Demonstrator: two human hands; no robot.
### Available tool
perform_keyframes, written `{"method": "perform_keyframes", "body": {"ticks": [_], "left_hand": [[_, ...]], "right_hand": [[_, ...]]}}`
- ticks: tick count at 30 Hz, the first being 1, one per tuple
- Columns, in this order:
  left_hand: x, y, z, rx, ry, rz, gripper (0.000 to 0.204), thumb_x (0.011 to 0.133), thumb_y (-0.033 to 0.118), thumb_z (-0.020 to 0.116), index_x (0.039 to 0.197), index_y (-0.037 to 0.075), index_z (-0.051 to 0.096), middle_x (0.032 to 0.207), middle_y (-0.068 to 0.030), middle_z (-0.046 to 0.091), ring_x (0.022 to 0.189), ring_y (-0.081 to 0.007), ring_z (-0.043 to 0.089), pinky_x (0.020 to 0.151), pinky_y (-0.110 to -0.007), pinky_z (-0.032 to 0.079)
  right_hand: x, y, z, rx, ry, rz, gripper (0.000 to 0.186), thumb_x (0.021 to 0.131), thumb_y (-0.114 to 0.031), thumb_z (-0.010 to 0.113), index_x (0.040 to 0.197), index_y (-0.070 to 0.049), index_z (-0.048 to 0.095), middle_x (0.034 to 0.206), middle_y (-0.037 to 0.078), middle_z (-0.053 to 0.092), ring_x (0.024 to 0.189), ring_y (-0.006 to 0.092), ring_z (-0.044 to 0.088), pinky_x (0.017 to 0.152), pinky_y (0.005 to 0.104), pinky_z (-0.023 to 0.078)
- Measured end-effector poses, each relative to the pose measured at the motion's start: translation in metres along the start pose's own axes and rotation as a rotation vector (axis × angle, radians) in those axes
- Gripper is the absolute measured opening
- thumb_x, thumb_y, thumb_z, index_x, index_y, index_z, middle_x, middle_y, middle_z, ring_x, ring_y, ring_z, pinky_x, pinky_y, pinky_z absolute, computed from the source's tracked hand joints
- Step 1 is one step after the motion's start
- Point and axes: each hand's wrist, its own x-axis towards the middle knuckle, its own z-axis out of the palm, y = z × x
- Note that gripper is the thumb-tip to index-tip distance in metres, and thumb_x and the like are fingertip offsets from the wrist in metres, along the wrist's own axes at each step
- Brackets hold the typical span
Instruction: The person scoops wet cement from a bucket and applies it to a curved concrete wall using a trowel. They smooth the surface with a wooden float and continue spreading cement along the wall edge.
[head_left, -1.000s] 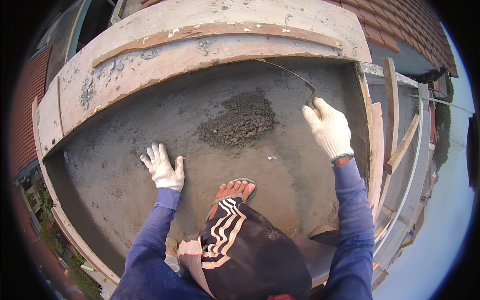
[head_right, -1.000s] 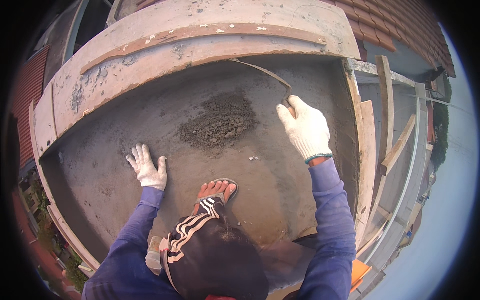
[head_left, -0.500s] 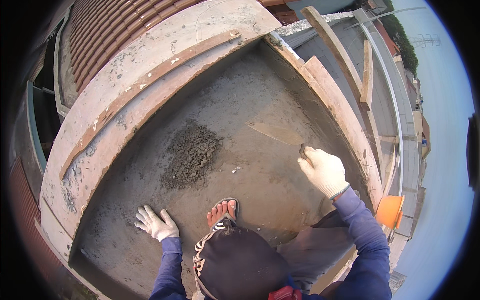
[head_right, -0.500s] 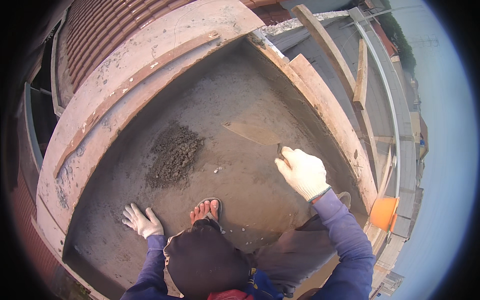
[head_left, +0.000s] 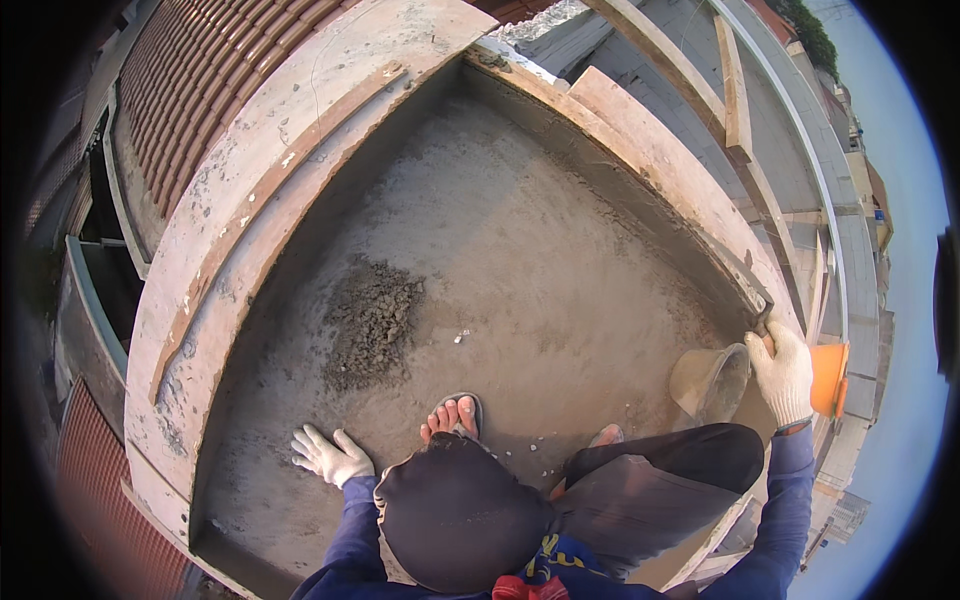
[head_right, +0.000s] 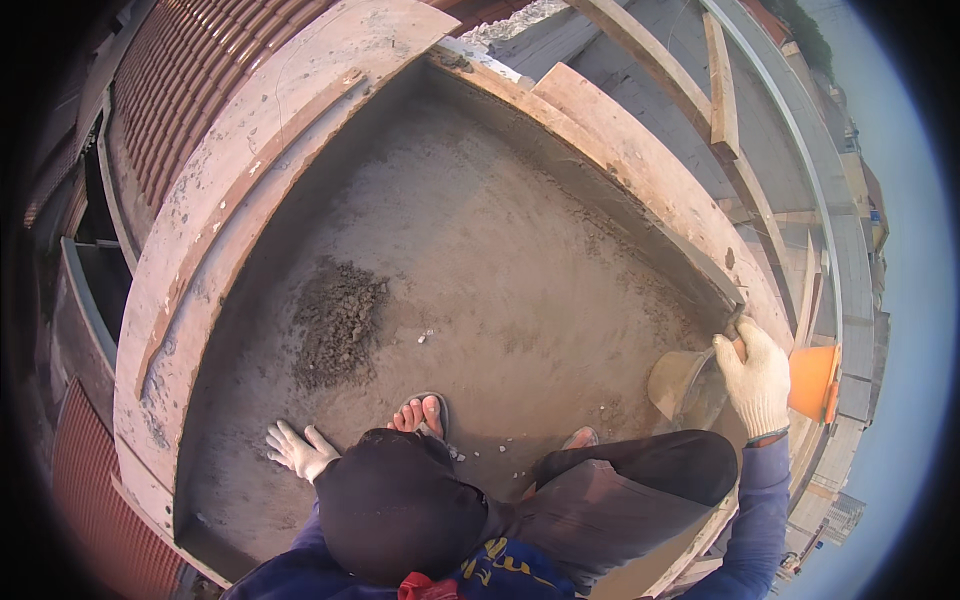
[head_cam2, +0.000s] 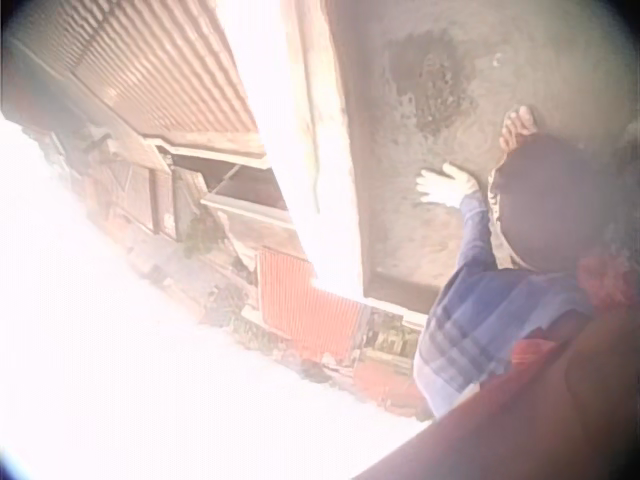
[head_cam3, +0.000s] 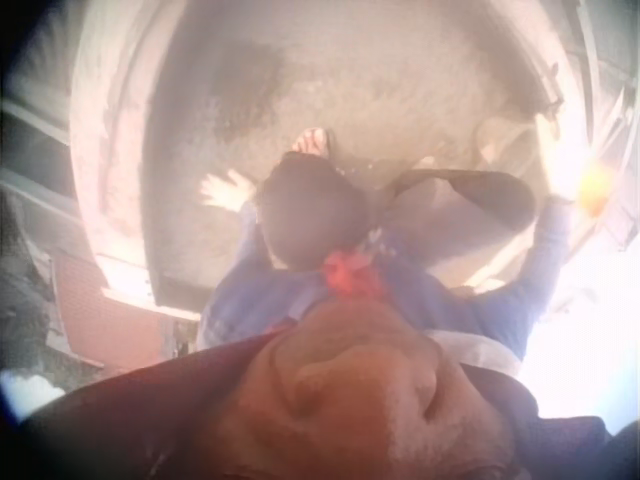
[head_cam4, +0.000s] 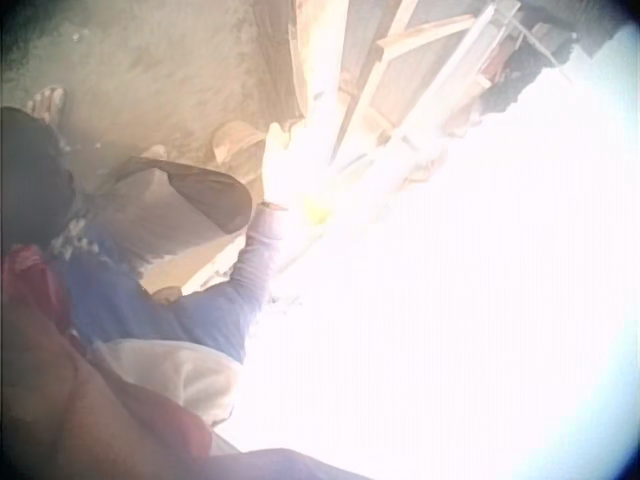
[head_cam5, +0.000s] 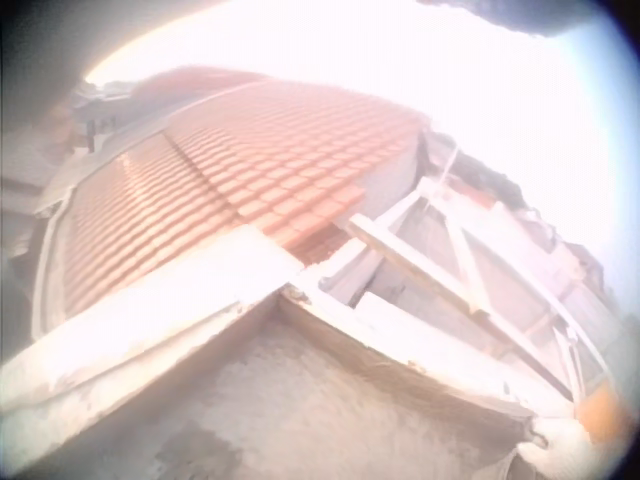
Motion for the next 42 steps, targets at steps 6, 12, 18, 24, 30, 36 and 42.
{"method": "perform_keyframes", "body": {"ticks": [6, 12, 18, 24, 30, 36, 42], "left_hand": [[0.007, 0.001, -0.001, 0.022, -0.054, -0.048, 0.070, 0.106, 0.034, 0.060, 0.163, -0.003, 0.043, 0.172, -0.0289, 0.037, 0.164, -0.0464, 0.025, 0.135, -0.062, 0.008], [0.064, 0.010, -0.006, -0.482, -0.112, -0.088, 0.057, 0.107, 0.035, 0.067, 0.152, 0.000, 0.059, 0.152, -0.0212, 0.061, 0.140, -0.0349, 0.057, 0.119, -0.048, 0.041], [0.122, 0.275, -0.150, -0.540, -0.897, 0.377, 0.048, 0.111, 0.031, 0.065, 0.146, -0.002, 0.065, 0.125, -0.0093, 0.075, 0.103, -0.0149, 0.071, 0.096, -0.033, 0.057], [-0.002, 0.548, -0.220, -0.104, -1.160, 1.019, 0.052, 0.114, 0.030, 0.058, 0.150, -0.006, 0.060, 0.121, -0.0110, 0.076, 0.097, -0.0141, 0.071, 0.089, -0.030, 0.059], [-0.252, 0.664, -0.116, -0.141, -1.440, 1.167, 0.093, 0.106, 0.052, 0.070, 0.168, -0.004, 0.032, 0.133, -0.0212, 0.070, 0.102, -0.0212, 0.076, 0.086, -0.035, 0.063], [-0.373, 0.614, -0.085, -0.663, -1.087, 1.252, 0.078, 0.099, 0.016, 0.077, 0.164, -0.005, 0.039, 0.149, -0.0242, 0.064, 0.132, -0.0259, 0.067, 0.107, -0.037, 0.056], [-0.408, 0.589, -0.120, -0.639, -1.101, 1.307, 0.086, 0.096, 0.016, 0.082, 0.167, -0.002, 0.037, 0.144, -0.0262, 0.067, 0.117, -0.0266, 0.075, 0.098, -0.036, 0.060]], "right_hand": [[-0.100, 0.149, 0.050, 0.039, 0.018, 0.419, 0.040, 0.105, -0.031, 0.067, 0.128, 0.002, 0.069, 0.079, 0.018, 0.063, 0.071, 0.0292, 0.060, 0.072, 0.0426, 0.050], [-0.197, 0.238, 0.098, 0.188, 0.000, 0.695, 0.045, 0.108, -0.034, 0.063, 0.133, 0.002, 0.068, 0.097, 0.027, 0.074, 0.091, 0.0400, 0.073, 0.083, 0.0452, 0.054], [-0.260, 0.300, 0.137, 0.218, 0.068, 0.844, 0.035, 0.107, -0.037, 0.064, 0.111, -0.002, 0.071, 0.092, 0.025, 0.071, 0.090, 0.0463, 0.070, 0.078, 0.0508, 0.055], [-0.286, 0.319, 0.194, 0.219, 0.031, 0.670, 0.030, 0.103, -0.037, 0.068, 0.103, -0.007, 0.070, 0.085, 0.019, 0.070, 0.082, 0.0417, 0.071, 0.073, 0.0497, 0.056], [-0.275, 0.328, 0.209, 0.158, -0.057, 0.440, 0.022, 0.101, -0.032, 0.071, 0.102, -0.010, 0.071, 0.084, 0.014, 0.072, 0.079, 0.0331, 0.073, 0.069, 0.0467, 0.058], [-0.266, 0.357, 0.223, 0.148, -0.048, 0.303, 0.023, 0.101, -0.029, 0.069, 0.102, -0.006, 0.071, 0.081, 0.015, 0.070, 0.074, 0.0361, 0.071, 0.067, 0.0487, 0.057], [-0.287, 0.351, 0.211, 0.324, -0.422, 0.314, 0.033, 0.102, -0.034, 0.067, 0.101, -0.002, 0.075, 0.086, 0.021, 0.075, 0.083, 0.0384, 0.076, 0.073, 0.0520, 0.059]]}}
